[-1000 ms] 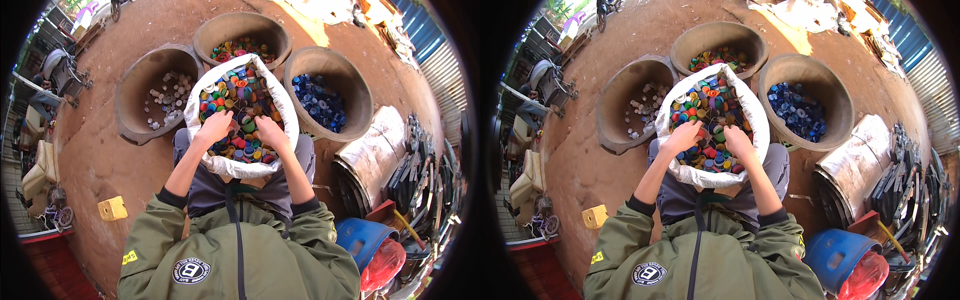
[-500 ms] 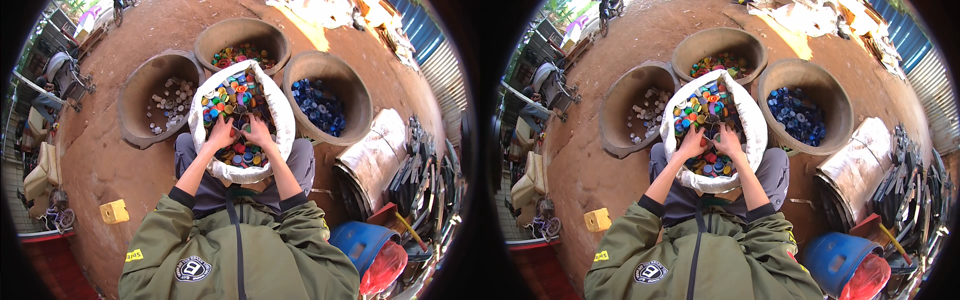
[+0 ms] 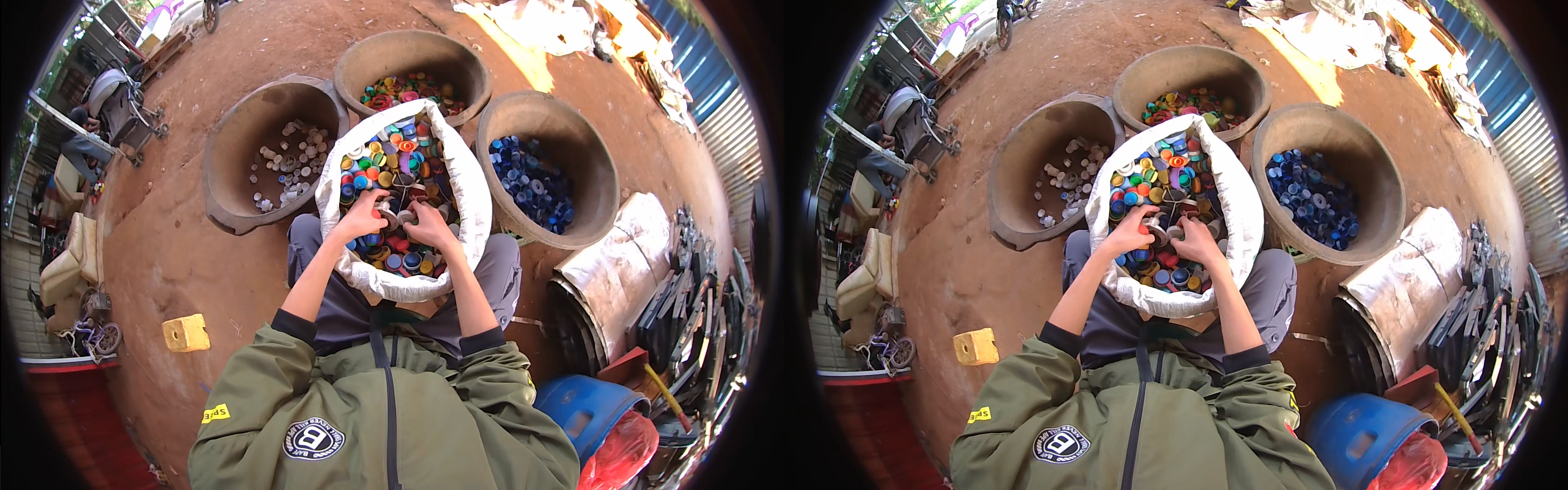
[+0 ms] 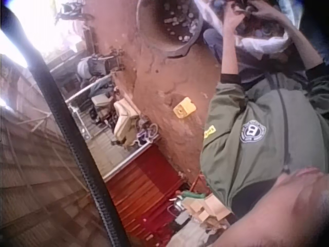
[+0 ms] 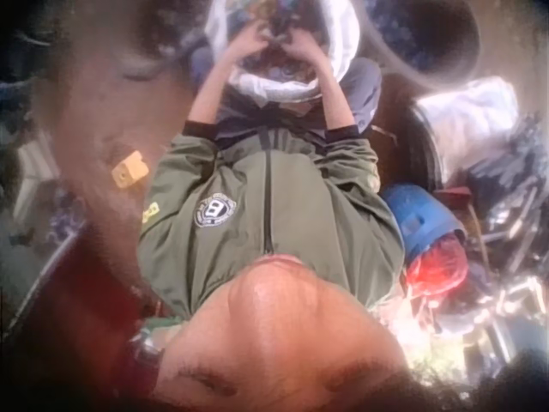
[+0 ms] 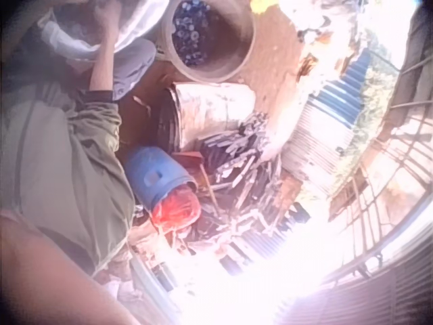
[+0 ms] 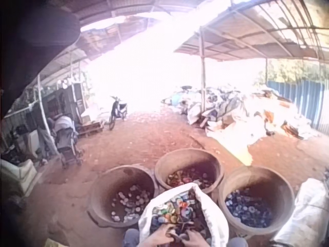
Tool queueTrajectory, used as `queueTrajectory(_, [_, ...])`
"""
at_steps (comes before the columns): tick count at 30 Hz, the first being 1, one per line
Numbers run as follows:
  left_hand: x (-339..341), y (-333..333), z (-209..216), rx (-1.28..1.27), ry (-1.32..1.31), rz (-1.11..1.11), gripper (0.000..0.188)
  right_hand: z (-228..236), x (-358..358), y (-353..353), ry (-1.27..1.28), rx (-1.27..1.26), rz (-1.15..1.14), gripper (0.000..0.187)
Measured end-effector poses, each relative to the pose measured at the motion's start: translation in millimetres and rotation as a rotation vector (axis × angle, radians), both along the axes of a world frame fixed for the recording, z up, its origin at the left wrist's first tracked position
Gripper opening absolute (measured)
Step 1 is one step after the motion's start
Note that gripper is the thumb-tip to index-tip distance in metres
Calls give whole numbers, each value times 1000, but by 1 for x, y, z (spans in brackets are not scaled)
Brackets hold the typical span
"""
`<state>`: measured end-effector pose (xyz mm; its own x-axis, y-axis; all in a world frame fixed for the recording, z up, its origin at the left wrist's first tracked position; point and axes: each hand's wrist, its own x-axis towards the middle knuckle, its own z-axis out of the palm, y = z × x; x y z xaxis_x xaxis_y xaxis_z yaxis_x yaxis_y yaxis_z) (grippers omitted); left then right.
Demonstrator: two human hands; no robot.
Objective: The person sorts plastic bottle caps from a white sack into three separate large circular containers based on color, picking up and moving the caps by hand.
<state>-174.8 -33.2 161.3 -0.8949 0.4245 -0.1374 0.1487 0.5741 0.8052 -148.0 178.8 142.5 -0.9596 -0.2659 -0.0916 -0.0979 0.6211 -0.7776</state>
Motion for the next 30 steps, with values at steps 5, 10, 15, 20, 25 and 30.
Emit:
queueTrajectory(5, [0, -10, 16, 420, -435, 130, 51, 31, 4, 3, -209, -125, -112, 31])
queueTrajectory(10, [-9, -10, 3, 303, -318, 253, 34, 2, 1, 5, 97, -75, -130, 28])
queueTrajectory(15, [-9, 0, 5, -27, -155, 79, 42, -22, -15, -1, 110, 18, -156, 37])
queueTrajectory(20, [-6, 7, 23, -288, 85, -214, 66, -21, -18, -15, 37, 76, -107, 53])
queueTrajectory(25, [-13, 6, 17, -273, 85, -269, 74, -16, -12, -39, 88, 139, -103, 51])
queueTrajectory(30, [-16, -3, 28, -147, -69, -293, 60, -5, -14, -20, -105, -290, -98, 30])
